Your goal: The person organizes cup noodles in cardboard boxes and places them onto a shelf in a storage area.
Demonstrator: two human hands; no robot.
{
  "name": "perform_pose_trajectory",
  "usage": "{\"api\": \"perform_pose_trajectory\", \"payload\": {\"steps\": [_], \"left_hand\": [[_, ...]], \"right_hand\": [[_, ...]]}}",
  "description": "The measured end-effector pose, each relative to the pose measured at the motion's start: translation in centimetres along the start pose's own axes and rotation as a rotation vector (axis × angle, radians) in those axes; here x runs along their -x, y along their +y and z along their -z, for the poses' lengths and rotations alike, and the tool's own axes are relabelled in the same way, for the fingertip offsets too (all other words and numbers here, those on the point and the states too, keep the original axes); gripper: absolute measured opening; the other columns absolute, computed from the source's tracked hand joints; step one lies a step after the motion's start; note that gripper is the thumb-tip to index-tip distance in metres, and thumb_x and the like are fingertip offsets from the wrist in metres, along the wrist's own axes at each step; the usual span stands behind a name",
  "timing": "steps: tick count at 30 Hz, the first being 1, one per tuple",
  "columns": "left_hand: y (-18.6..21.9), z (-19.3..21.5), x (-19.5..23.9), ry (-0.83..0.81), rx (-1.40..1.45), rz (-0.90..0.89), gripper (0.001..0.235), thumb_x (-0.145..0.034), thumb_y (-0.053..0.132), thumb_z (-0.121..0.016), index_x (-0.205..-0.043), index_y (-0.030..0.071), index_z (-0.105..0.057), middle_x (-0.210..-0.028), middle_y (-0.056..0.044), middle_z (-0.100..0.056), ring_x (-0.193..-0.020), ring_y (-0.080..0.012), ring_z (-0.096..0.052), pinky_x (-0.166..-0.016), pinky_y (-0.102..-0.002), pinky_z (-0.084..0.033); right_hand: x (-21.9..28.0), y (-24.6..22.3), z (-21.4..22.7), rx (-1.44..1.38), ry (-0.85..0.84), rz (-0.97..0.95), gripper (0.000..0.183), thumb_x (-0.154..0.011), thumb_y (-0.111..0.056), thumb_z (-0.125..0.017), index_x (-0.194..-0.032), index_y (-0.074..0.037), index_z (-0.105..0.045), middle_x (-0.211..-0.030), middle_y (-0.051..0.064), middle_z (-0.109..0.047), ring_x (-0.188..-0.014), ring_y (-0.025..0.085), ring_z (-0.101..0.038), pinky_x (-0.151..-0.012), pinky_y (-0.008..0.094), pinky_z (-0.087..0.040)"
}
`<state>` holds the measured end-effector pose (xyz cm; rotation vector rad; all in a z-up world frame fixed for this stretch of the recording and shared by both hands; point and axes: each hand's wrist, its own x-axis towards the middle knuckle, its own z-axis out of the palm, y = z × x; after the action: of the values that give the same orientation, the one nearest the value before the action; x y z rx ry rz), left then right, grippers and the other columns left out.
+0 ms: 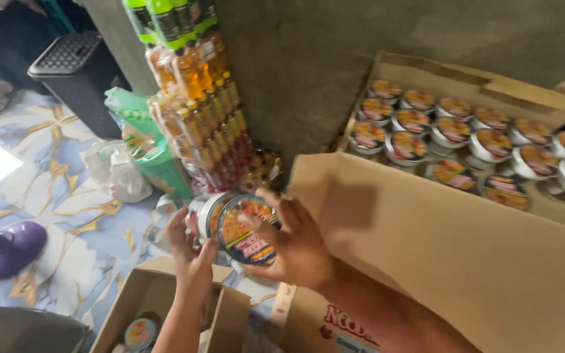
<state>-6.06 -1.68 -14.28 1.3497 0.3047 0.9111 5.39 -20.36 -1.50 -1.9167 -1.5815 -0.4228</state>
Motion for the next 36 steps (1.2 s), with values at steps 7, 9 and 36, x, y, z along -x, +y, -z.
{"api": "perform_pose_trajectory", "payload": {"steps": [7,9,36], "left_hand": [[4.7,-16.8,-1.9,-0.22,0.174,-0.094,0.069,-0.085,-0.001,-0.067,-0.147,0.005,-0.038,-0.138,-0.011,-0.05,-0.127,-0.0189,-0.055,-0.105,-0.033,-0.05],[5.3,-20.9,-3.3,-0.296,0.115,-0.075,0.072,-0.085,-0.001,-0.072,-0.148,0.006,-0.038,-0.125,-0.013,-0.057,-0.108,-0.0166,-0.06,-0.086,-0.029,-0.052],[-11.6,-40.7,-18.6,-0.623,-0.578,0.318,0.071,-0.089,0.052,-0.054,-0.143,0.006,-0.047,-0.137,-0.036,-0.053,-0.13,-0.0512,-0.049,-0.11,-0.052,-0.041]], "right_hand": [[5.0,6.1,14.8,0.148,0.173,0.016,0.084,-0.071,-0.053,-0.089,-0.14,-0.016,-0.058,-0.147,0.025,-0.047,-0.129,0.045,-0.053,-0.107,0.054,-0.046],[6.0,8.2,17.4,0.286,0.222,-0.058,0.081,-0.071,-0.055,-0.086,-0.135,-0.014,-0.06,-0.145,0.026,-0.049,-0.131,0.046,-0.052,-0.109,0.056,-0.044],[12.5,29.6,16.8,0.213,0.198,-0.827,0.076,-0.072,-0.035,-0.089,-0.138,-0.01,-0.061,-0.13,0.02,-0.062,-0.122,0.033,-0.062,-0.103,0.042,-0.048]]}}
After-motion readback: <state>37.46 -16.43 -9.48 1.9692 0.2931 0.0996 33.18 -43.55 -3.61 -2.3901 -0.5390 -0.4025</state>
